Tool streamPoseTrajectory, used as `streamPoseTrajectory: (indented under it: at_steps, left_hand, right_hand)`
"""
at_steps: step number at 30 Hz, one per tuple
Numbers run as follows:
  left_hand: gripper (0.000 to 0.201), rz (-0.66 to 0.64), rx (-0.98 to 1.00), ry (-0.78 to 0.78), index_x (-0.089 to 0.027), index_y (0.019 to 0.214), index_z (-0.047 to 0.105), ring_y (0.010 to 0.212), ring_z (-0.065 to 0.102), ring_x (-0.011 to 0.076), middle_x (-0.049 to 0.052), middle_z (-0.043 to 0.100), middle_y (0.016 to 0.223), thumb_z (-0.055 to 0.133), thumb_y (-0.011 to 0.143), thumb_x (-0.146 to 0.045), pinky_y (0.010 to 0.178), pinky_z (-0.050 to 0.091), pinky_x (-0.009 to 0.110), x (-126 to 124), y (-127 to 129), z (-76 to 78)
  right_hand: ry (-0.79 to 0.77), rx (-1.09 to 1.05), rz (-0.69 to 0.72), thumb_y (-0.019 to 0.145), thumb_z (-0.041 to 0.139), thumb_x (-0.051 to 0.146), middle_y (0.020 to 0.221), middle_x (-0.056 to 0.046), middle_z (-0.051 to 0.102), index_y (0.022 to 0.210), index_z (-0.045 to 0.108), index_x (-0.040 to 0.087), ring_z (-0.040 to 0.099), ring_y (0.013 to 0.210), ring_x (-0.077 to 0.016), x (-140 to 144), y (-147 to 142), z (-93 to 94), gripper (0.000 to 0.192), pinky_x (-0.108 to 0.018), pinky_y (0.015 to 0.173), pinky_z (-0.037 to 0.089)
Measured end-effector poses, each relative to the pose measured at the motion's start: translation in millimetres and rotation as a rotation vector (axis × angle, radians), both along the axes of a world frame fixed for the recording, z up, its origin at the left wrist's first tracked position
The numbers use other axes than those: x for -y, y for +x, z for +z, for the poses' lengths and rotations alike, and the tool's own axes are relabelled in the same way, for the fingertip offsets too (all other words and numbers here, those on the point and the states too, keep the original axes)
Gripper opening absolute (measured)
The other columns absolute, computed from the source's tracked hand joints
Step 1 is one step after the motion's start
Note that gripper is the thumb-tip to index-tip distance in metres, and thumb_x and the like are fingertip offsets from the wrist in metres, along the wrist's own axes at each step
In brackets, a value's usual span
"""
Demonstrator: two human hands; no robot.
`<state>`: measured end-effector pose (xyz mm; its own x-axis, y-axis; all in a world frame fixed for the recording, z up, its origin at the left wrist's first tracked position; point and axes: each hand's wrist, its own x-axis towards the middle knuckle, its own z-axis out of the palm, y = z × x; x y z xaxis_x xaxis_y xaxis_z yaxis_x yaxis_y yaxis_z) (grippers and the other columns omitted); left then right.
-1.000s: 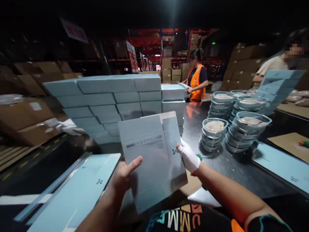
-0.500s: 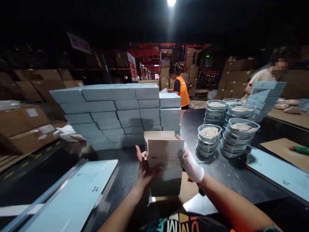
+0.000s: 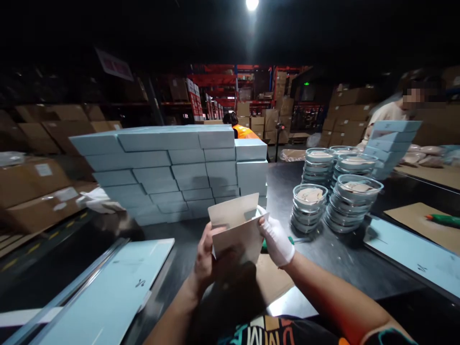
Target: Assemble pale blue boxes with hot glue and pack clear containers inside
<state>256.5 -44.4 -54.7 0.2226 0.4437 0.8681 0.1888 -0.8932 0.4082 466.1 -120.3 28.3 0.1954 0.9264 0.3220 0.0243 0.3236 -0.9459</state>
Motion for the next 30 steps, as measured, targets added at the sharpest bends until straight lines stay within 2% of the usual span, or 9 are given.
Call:
streamPoseTrajectory:
  at_steps: [2,4,7,11,15,17,20,26,30]
  left_hand:
    - [0.050,0.052,0.026,-0.041,-0.021,0.128,0.068,0.117,0.074,0.0377,0.016,0.069,0.130,0.080,0.090,-0.051,0.096,0.065,0.050,4.4,1.3,-4.4]
    - [0.057,0.048,0.152,-0.093,-0.023,0.135,0.063,0.119,0.074,0.0388,0.019,0.065,0.141,0.082,0.088,-0.051,0.094,0.065,0.050,9.4,5.4,-9.8]
    - [0.070,-0.027,0.254,-0.176,-0.031,0.146,0.054,0.123,0.073,0.0376,0.018,0.059,0.153,0.084,0.086,-0.051,0.102,0.062,0.054,12.1,8.3,-18.6]
    - [0.047,0.040,0.111,-0.239,-0.029,0.118,0.073,0.116,0.073,0.0335,0.006,0.077,0.113,0.085,0.083,-0.058,0.129,0.039,0.062,5.6,-5.1,-23.7]
    - [0.049,0.196,0.308,-0.326,-0.025,0.112,0.075,0.107,0.069,0.0278,0.005,0.072,0.109,0.086,0.080,-0.061,0.107,0.056,0.044,-1.9,-25.5,-11.3]
    - [0.056,0.230,0.398,-0.378,-0.023,0.115,0.074,0.096,0.068,0.0236,0.004,0.070,0.105,0.086,0.079,-0.063,0.090,0.057,0.035,-4.4,-31.3,-1.7]
    - [0.067,0.260,0.433,-0.398,-0.021,0.115,0.074,0.094,0.068,0.0235,0.005,0.071,0.103,0.084,0.076,-0.074,0.085,0.056,0.032,-5.8,-30.2,10.1]
    - [0.075,0.216,0.500,-0.450,-0.018,0.109,0.074,0.090,0.068,0.0220,0.005,0.072,0.097,0.081,0.072,-0.083,0.083,0.055,0.031,0.1,-11.3,27.6]
    - [0.063,0.130,0.485,-0.511,-0.017,0.108,0.075,0.086,0.067,0.0197,0.004,0.073,0.095,0.086,0.076,-0.070,0.079,0.054,0.028,8.3,-2.9,43.0]
  right_hand:
    - [-0.013,-0.019,-0.100,0.087,0.072,0.065,0.093,-0.009,0.076,0.109,0.072,0.019,0.072,0.092,-0.0314,-8.9,-3.1,-8.7,0.051,-0.048,0.091,0.063]
    - [-0.015,-0.047,-0.178,0.086,0.072,0.051,0.102,-0.009,0.077,0.114,0.067,0.021,0.072,0.099,-0.0312,-20.6,-8.4,-17.4,0.041,-0.047,0.093,0.062]
    - [0.017,-0.108,-0.199,0.082,0.068,0.039,0.119,-0.010,0.077,0.138,0.055,0.023,0.074,0.105,-0.0285,-36.6,-13.8,-23.9,0.059,-0.043,0.095,0.062]
    - [0.023,0.059,-0.140,0.091,0.060,0.039,0.136,-0.013,0.073,0.155,0.048,0.023,0.075,0.107,-0.0263,-39.8,8.7,-21.0,0.067,-0.042,0.093,0.063]
    - [-0.118,0.502,-0.293,0.088,0.072,0.043,0.123,-0.015,0.077,0.115,0.075,0.022,0.070,0.120,-0.0328,-12.1,61.3,-34.4,0.034,-0.047,0.107,0.054]
    - [-0.267,0.568,-0.353,0.072,0.085,0.029,0.091,-0.011,0.077,0.078,0.071,0.024,0.073,0.105,-0.0347,8.2,83.0,-53.1,0.017,-0.046,0.098,0.055]
    - [-0.447,0.599,-0.346,0.055,0.085,0.011,0.063,-0.005,0.066,0.059,0.059,0.026,0.072,0.081,-0.0313,33.3,101.9,-83.3,0.030,-0.041,0.079,0.055]
    - [-0.527,0.507,-0.316,0.061,0.074,0.025,0.084,-0.008,0.078,0.090,0.072,0.022,0.073,0.081,-0.0297,45.6,123.9,-101.2,0.029,-0.042,0.077,0.061]
    - [-0.307,0.406,-0.615,0.071,0.071,0.047,0.116,-0.015,0.078,0.119,0.065,0.022,0.074,0.104,-0.0347,52.2,118.6,-78.7,0.054,-0.052,0.097,0.061]
